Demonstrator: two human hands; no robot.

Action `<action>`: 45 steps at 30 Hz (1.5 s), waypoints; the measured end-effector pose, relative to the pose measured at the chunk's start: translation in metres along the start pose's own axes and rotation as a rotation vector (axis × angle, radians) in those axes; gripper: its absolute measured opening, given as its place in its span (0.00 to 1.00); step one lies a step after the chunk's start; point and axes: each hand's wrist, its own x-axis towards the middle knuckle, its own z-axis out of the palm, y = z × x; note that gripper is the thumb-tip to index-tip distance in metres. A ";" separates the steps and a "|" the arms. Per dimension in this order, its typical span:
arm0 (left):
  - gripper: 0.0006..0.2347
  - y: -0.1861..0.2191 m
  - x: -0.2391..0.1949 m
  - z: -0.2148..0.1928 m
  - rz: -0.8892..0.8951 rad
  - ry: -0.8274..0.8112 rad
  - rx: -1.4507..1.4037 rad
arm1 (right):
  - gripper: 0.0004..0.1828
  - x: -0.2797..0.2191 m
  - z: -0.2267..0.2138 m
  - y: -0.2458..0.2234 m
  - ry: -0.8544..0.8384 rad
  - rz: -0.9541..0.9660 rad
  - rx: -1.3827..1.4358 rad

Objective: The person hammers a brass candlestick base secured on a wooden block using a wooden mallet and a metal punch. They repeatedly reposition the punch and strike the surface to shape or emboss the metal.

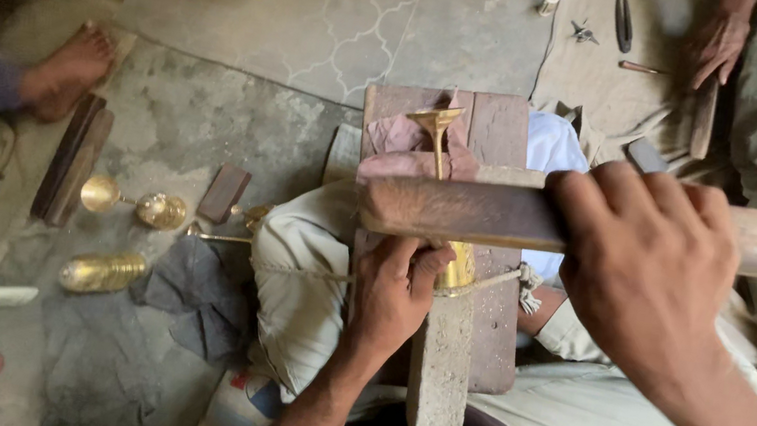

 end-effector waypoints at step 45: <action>0.10 0.005 -0.032 0.026 0.048 0.025 0.230 | 0.16 -0.042 -0.033 0.032 -0.363 0.015 -0.329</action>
